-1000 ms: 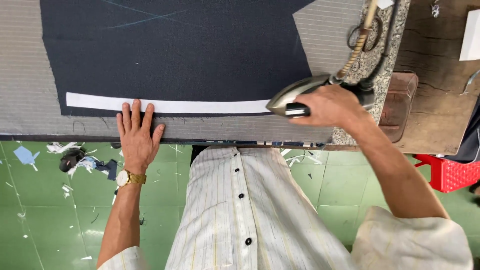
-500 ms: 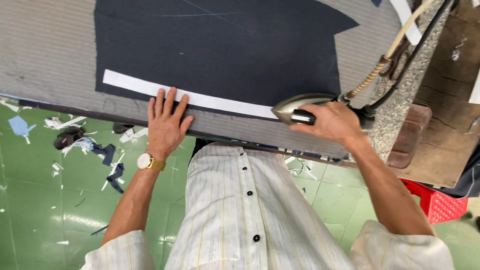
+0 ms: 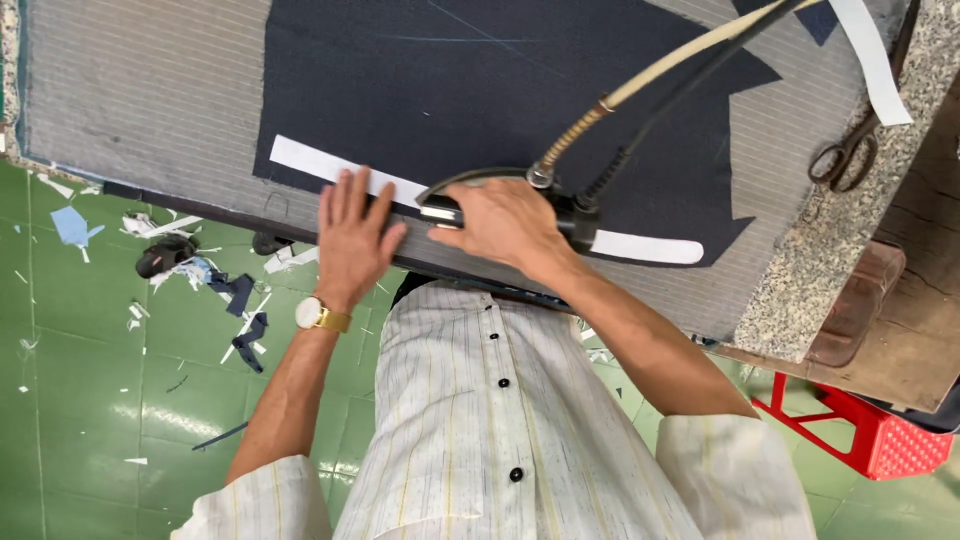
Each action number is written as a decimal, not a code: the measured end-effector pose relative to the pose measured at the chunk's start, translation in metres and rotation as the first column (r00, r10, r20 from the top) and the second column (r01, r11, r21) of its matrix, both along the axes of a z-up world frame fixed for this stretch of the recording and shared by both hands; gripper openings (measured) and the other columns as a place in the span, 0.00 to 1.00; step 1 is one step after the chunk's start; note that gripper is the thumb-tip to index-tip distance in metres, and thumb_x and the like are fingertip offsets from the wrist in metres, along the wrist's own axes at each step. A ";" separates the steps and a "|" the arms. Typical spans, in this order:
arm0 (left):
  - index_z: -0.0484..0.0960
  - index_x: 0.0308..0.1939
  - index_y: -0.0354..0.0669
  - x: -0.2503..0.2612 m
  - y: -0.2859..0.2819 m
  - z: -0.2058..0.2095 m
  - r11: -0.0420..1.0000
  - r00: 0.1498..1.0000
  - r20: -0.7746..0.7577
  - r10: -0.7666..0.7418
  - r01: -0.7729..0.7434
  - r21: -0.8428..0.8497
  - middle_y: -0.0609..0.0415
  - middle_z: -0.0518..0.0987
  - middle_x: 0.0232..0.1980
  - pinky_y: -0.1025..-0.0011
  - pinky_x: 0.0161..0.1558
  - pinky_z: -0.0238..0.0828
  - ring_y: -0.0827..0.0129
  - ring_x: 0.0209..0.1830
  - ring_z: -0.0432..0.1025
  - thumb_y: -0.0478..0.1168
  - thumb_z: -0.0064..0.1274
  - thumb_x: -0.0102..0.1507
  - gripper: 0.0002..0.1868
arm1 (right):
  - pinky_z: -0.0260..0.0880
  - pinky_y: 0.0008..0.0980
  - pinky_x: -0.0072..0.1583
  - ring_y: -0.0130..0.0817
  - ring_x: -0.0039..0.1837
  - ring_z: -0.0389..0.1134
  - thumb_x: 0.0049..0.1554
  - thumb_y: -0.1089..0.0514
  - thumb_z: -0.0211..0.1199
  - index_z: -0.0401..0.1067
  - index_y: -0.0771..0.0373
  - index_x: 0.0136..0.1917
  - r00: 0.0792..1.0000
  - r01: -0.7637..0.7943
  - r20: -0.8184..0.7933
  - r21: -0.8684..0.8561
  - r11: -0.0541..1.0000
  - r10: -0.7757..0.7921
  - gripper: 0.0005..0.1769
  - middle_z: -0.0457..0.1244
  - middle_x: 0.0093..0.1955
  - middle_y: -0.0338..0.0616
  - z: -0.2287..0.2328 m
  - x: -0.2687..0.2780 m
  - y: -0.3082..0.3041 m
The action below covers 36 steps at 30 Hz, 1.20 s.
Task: The person irons a long white strip of fabric on a workbench, then places a dark blue fabric piece over it and irons it. They then place the white strip along the edge of the blue fabric and iron it again.
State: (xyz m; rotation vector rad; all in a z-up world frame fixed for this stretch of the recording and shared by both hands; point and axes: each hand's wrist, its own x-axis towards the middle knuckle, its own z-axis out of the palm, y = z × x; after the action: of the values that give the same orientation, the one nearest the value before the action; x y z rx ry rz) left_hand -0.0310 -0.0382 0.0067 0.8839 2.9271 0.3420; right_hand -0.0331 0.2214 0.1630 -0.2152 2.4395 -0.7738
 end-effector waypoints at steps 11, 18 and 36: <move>0.83 0.63 0.52 -0.037 -0.037 -0.005 0.997 0.973 -0.230 -0.012 0.029 0.070 0.45 0.74 0.68 0.46 0.71 0.52 0.48 0.69 0.68 0.57 0.50 0.73 0.21 | 0.76 0.49 0.50 0.50 0.42 0.76 0.54 0.28 0.63 0.77 0.60 0.45 0.993 -0.023 -0.116 -0.134 0.991 0.008 0.32 0.71 0.34 0.51 -0.025 -0.029 -0.025; 0.83 0.64 0.50 -0.033 -0.032 -0.001 0.999 0.976 -0.218 -0.007 0.017 0.043 0.44 0.75 0.68 0.47 0.69 0.53 0.47 0.71 0.67 0.54 0.50 0.75 0.19 | 0.75 0.51 0.46 0.54 0.42 0.76 0.52 0.30 0.65 0.77 0.59 0.39 0.983 0.020 -0.179 -0.156 0.987 -0.049 0.28 0.70 0.33 0.50 -0.061 -0.016 -0.024; 0.83 0.64 0.39 -0.027 -0.013 0.022 1.000 0.994 -0.108 0.028 -0.027 0.011 0.38 0.74 0.71 0.43 0.66 0.58 0.42 0.72 0.64 0.50 0.42 0.79 0.22 | 0.67 0.28 0.30 0.31 0.31 0.66 0.60 0.27 0.54 0.72 0.51 0.63 0.924 -0.044 0.368 0.382 0.923 -0.108 0.31 0.67 0.34 0.39 -0.007 0.114 0.220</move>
State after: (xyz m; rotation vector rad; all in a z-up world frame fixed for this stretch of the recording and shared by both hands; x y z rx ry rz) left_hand -0.0580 -0.0515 0.0291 0.8914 3.0421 0.3201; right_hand 0.0811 0.4413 0.1558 0.1220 2.1623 -0.2962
